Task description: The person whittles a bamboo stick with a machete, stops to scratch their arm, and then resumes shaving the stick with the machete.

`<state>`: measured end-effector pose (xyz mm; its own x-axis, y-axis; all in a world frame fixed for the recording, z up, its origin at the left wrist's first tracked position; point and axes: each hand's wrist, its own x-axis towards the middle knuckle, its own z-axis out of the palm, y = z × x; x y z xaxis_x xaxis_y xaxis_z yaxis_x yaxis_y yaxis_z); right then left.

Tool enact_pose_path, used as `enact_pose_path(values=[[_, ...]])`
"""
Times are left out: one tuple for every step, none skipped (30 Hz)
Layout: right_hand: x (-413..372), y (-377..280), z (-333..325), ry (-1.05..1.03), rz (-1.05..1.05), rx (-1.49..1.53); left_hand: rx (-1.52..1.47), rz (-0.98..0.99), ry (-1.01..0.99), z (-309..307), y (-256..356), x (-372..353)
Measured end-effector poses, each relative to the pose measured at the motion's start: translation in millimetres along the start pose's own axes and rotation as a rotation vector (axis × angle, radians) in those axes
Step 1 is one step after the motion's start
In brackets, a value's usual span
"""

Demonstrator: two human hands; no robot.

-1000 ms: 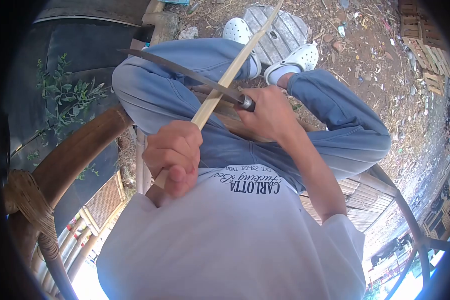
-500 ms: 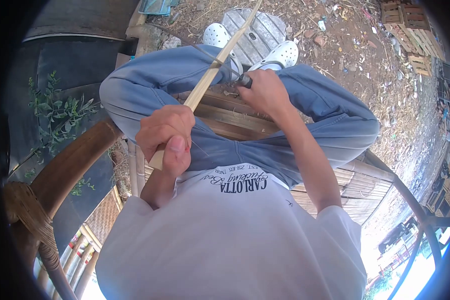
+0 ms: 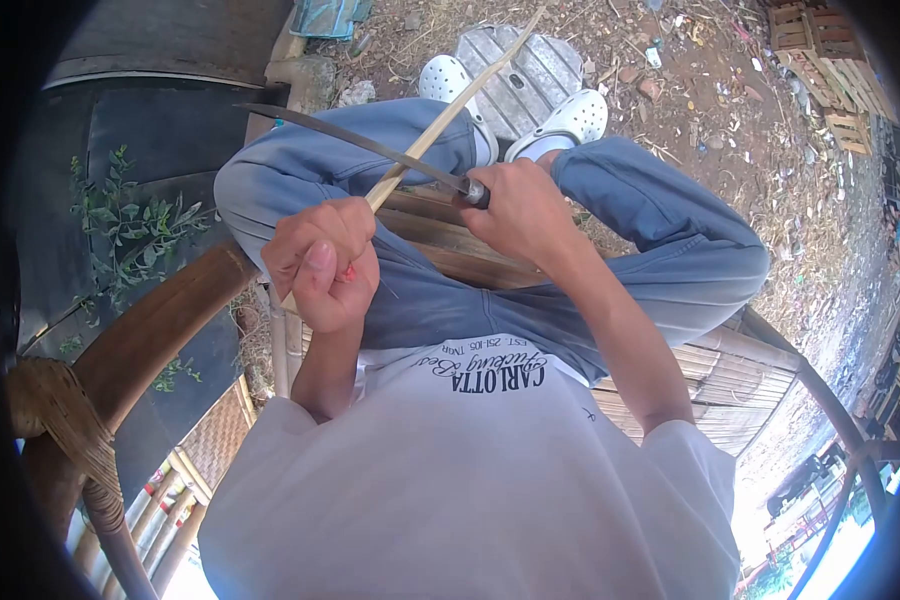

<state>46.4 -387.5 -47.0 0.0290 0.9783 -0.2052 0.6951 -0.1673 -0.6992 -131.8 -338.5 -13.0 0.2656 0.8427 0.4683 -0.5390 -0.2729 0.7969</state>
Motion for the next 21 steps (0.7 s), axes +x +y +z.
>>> enact_pose_path(values=[[0.5, -0.7, -0.3, -0.032, 0.001, -0.002, 0.000, 0.005, 0.004, -0.7, 0.0, 0.0], [0.4, -1.4, -0.8, -0.032, 0.003, -0.002, 0.003, 0.009, 0.010, -1.3, 0.3, -0.5], [0.6, -2.3, -1.1, -0.046, 0.007, 0.012, 0.003, 0.008, 0.011, -2.0, 0.3, -1.2], [1.1, -3.0, -1.1, -0.060, 0.010, 0.024, -0.003, 0.009, 0.008, -2.8, 0.3, -2.0], [0.0, -3.2, 0.3, -0.061, 0.010, 0.024, -0.009, 0.011, 0.005, -3.3, 0.3, -2.4], [-2.2, -3.0, 2.4, -0.052, 0.019, 0.037, -0.010, 0.011, 0.006, -3.5, 0.8, -2.4], [-3.0, -2.7, 4.0, -0.044, 0.027, 0.050, -0.010, 0.015, -0.010, -3.9, 1.8, -2.0], [-2.1, -3.1, 4.9, -0.046, 0.027, 0.047, -0.009, 0.018, -0.025, -4.5, 2.6, -1.5], [-1.3, -4.1, 6.0, -0.073, 0.075, 0.093, -0.011, 0.018, -0.022, -6.0, 3.3, -0.2], [-0.4, -4.1, 6.3, -0.096, 0.124, 0.137, 0.008, 0.010, -0.077, -8.4, 3.5, 2.4], [0.9, -1.8, 7.1, -0.089, 0.127, 0.132, 0.025, 0.005, -0.135, -10.9, 3.0, 5.3], [2.7, 1.8, 9.1, -0.075, 0.097, 0.119, 0.017, 0.010, -0.139, -14.2, 3.1, 7.6], [3.9, 4.8, 10.1, -0.060, 0.066, 0.107, 0.046, -0.005, -0.210, -17.7, 3.9, 9.4], [4.2, 7.3, 9.4, -0.052, 0.068, 0.102, 0.075, -0.020, -0.281, -18.7, 4.5, 10.7], [4.0, 9.7, 8.1, -0.002, 0.087, 0.076, 0.069, -0.014, -0.286, -14.9, 6.1, 11.8], [4.9, 9.7, 5.1, 0.048, 0.106, 0.049, 0.084, 0.007, -0.328, -8.7, 9.0, 13.0], [2.2, 6.7, 2.3, 0.057, 0.105, 0.041, 0.099, 0.031, -0.368, -4.8, 10.5, 13.6], [-6.7, 0.2, 0.2, 0.017, 0.054, 0.073, 0.079, 0.050, -0.409, -3.6, 10.9, 12.5], [-16.7, -6.8, -1.2, -0.028, 0.010, 0.110, 0.072, 0.046, -0.406, -0.1, 16.4, 9.5], [-23.0, -11.3, -2.2, -0.081, 0.006, 0.132, 0.105, 0.006, -0.469, 4.2, 25.1, 7.7], [-21.4, -8.1, -1.8, -0.079, 0.011, 0.133, 0.138, -0.031, -0.535, 6.4, 29.8, 7.0]])
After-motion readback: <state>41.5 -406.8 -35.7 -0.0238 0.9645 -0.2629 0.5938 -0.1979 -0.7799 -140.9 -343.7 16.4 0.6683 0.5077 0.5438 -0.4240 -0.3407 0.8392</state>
